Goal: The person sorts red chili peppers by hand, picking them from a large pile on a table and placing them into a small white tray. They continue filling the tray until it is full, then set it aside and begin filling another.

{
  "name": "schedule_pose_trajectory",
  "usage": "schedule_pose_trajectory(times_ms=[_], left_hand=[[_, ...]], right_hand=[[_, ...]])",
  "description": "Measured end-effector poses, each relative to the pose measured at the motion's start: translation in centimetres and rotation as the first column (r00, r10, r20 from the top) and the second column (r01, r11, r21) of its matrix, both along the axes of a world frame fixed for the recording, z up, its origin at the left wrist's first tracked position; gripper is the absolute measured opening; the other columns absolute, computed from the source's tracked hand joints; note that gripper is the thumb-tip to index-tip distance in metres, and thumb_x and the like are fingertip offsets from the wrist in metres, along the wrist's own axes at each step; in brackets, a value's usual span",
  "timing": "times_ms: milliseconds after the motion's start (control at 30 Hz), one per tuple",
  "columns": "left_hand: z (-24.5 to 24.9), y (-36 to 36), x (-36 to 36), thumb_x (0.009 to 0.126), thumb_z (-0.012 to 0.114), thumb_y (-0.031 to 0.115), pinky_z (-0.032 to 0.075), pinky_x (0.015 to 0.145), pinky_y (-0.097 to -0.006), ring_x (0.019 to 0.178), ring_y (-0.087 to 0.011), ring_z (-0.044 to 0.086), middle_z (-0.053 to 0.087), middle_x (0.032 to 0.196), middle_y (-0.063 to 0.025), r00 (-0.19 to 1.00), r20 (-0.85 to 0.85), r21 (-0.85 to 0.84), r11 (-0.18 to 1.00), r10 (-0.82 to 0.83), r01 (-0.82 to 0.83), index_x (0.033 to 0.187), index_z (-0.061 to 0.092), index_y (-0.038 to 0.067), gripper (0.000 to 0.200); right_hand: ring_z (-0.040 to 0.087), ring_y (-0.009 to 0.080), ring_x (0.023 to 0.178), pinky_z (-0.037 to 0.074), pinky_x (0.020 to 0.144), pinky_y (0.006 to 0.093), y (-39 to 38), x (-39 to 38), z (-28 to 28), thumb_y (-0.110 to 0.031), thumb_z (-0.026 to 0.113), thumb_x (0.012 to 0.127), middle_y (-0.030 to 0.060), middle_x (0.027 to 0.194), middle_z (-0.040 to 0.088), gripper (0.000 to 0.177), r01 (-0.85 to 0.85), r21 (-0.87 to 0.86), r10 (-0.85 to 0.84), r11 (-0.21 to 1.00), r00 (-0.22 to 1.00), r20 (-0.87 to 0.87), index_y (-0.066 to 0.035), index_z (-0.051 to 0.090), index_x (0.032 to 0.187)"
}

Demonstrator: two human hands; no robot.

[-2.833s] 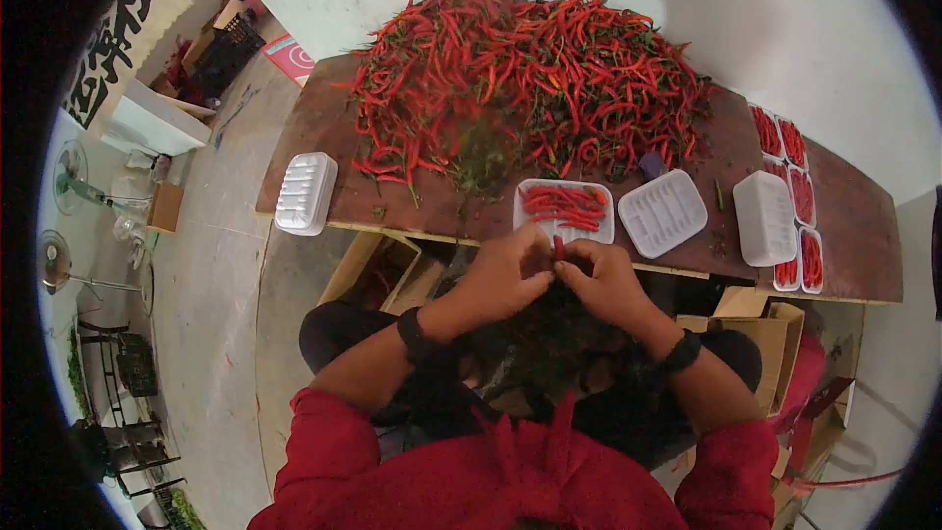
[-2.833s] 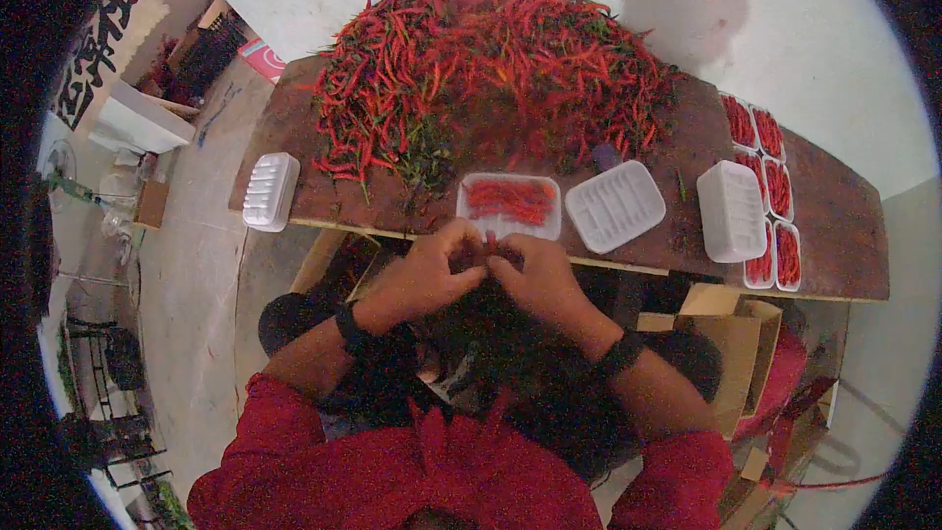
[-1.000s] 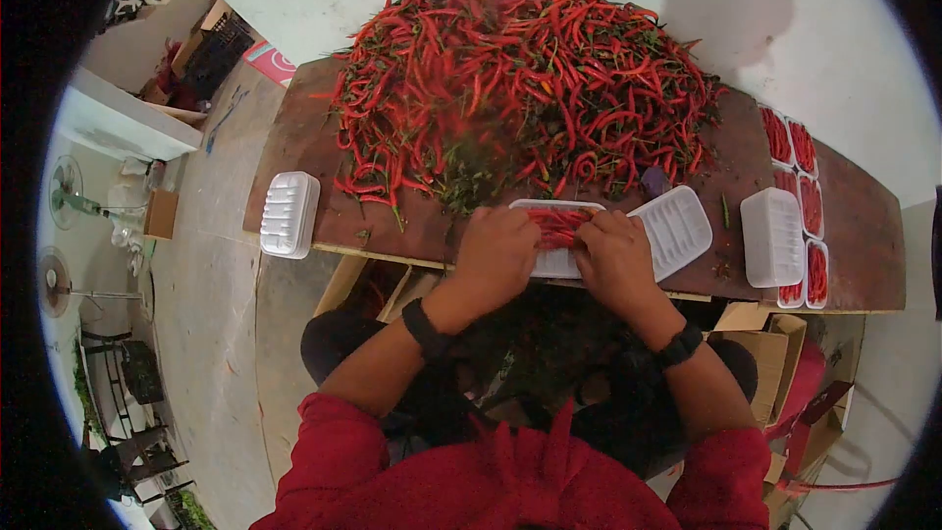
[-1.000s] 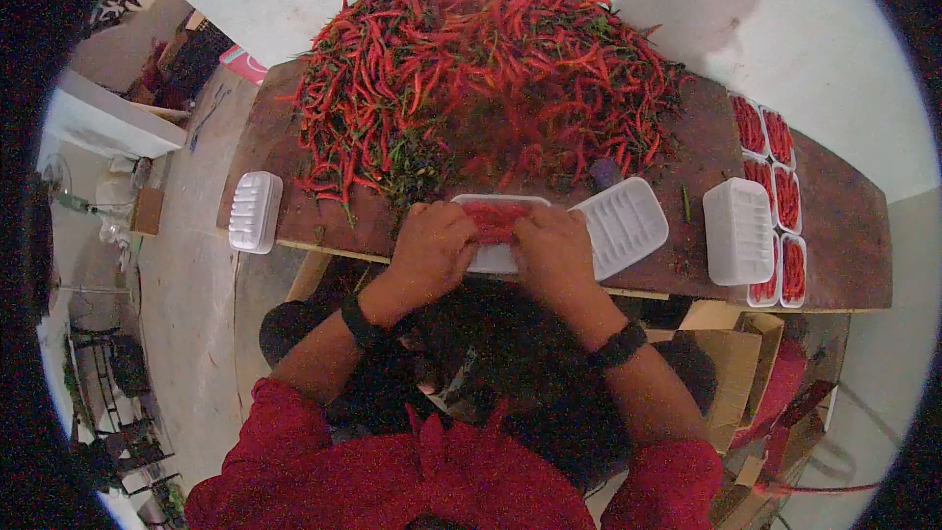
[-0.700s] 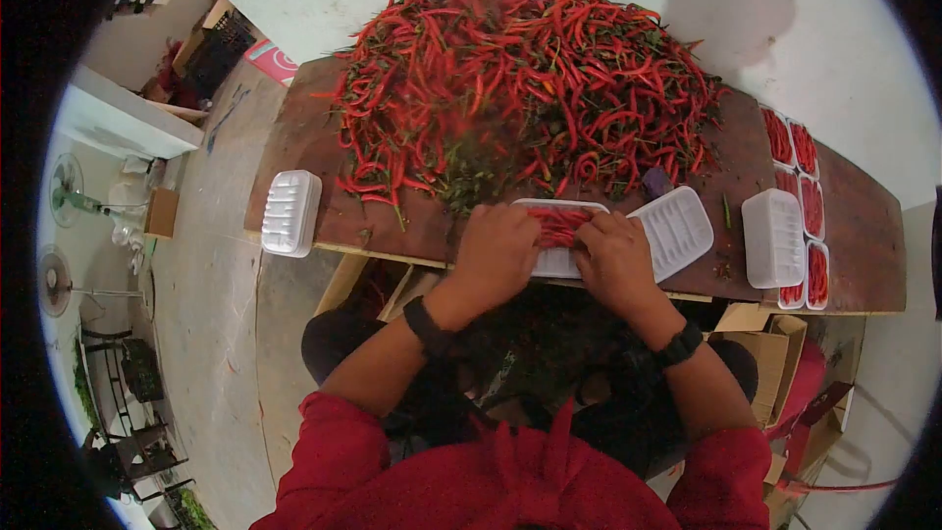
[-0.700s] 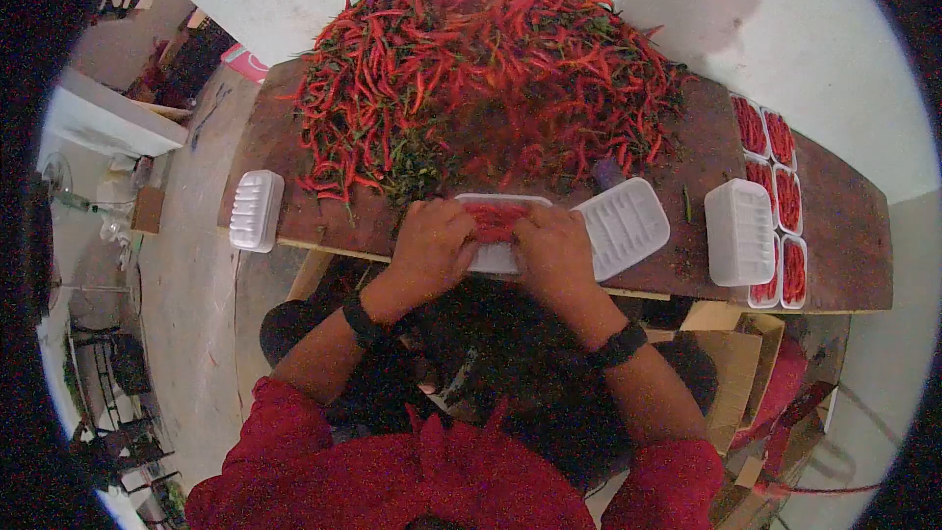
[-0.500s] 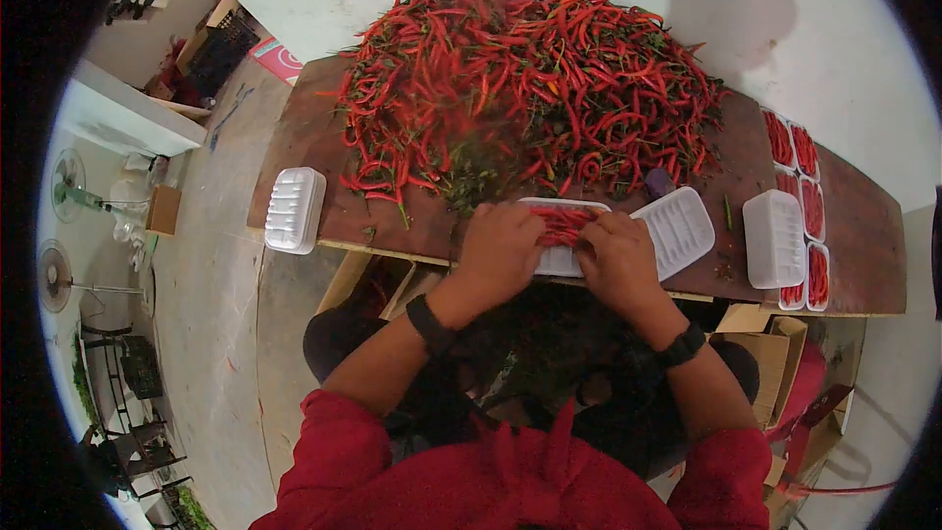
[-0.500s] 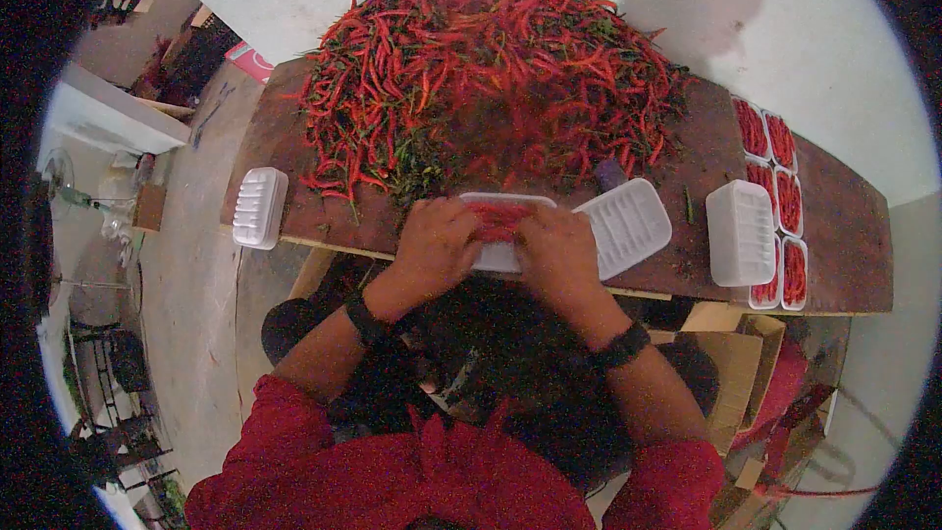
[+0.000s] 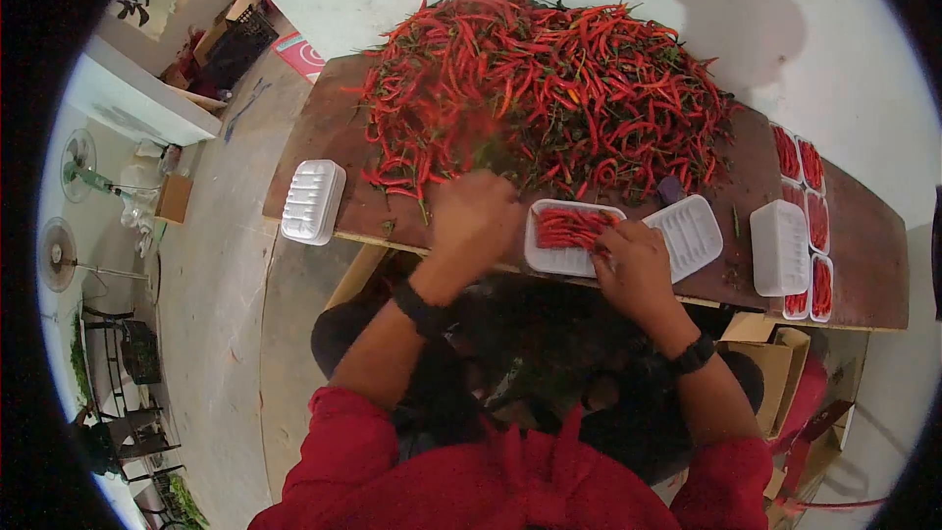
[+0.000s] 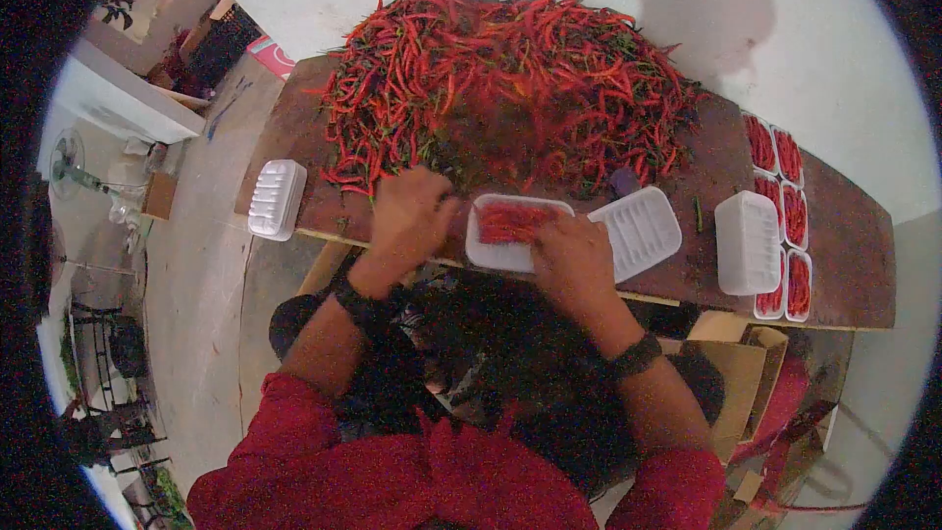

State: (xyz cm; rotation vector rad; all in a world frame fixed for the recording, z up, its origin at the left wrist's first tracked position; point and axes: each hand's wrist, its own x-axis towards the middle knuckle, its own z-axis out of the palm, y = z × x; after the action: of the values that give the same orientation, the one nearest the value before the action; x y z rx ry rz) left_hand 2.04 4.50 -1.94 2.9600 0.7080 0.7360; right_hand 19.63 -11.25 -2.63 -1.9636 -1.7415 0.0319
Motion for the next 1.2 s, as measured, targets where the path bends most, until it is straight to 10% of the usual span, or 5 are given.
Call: schedule_pose_trajectory(times_ms=[300,700,767,967,1200], left_hand=[[-1.7,4.9,-5.2,0.075,0.064,0.02,0.049,0.064,-0.0482,0.079,-0.0369,0.062,0.062,0.083,-0.02,0.758,-0.378,-0.108,0.788,0.531,-0.606,0.1,0.048,0.005,0.033],[1.7,0.0,-4.0,0.078,0.057,0.008,0.05,0.068,-0.0363,0.08,-0.0283,0.065,0.065,0.087,-0.0162,0.95,0.146,-0.603,0.786,0.277,-0.136,0.106,0.054,0.001,0.029],[1.8,-1.9,-3.2,0.082,0.055,0.004,0.05,0.074,-0.0317,0.085,-0.0179,0.062,0.063,0.096,-0.0102,0.977,0.145,-0.896,0.439,0.157,0.062,0.112,0.051,0.002,0.03],[0.6,-5.9,-1.9,0.085,0.051,0.0,0.051,0.075,-0.0291,0.085,-0.0165,0.061,0.059,0.101,-0.0113,0.986,0.158,-0.957,0.238,-0.058,0.167,0.111,0.049,-0.002,0.026],[1.3,-6.8,-1.3,0.085,0.052,0.0,0.052,0.07,-0.0306,0.082,-0.017,0.062,0.061,0.097,-0.0124,0.989,0.15,-0.942,0.301,-0.01,0.146,0.109,0.047,0.0,0.025]], right_hand=[[0.054,0.0299,0.081,0.039,0.07,0.041,-0.3,-0.5,-0.1,-0.01,0.069,0.067,0.0094,0.078,0.055,0.015,-0.007,0.071,0.009,0.997,1.0,-0.022,-0.007,0.059,0.077],[0.056,0.0333,0.082,0.044,0.07,0.0449,-0.7,-1.6,-0.2,-0.017,0.065,0.073,0.0122,0.083,0.06,0.019,-0.027,-0.05,0.017,0.998,0.983,-0.185,-0.007,0.063,0.089],[0.06,0.034,0.082,0.047,0.073,0.0422,-0.7,-2.1,0.1,-0.02,0.066,0.076,0.0151,0.086,0.063,0.023,0.015,-0.051,-0.037,0.999,0.875,-0.482,-0.003,0.064,0.092],[0.057,0.009,0.073,0.045,0.065,0.025,-0.6,-2.7,-0.3,-0.012,0.064,0.081,0.0049,0.083,0.065,0.022,-0.001,-0.051,-0.037,0.999,0.671,-0.74,0.002,0.063,0.097],[0.064,0.0229,0.082,0.049,0.072,0.0336,-1.6,-3.4,1.3,-0.017,0.066,0.078,0.0136,0.089,0.067,0.023,-0.011,-0.13,-0.095,0.991,0.621,-0.778,0.001,0.064,0.092]])
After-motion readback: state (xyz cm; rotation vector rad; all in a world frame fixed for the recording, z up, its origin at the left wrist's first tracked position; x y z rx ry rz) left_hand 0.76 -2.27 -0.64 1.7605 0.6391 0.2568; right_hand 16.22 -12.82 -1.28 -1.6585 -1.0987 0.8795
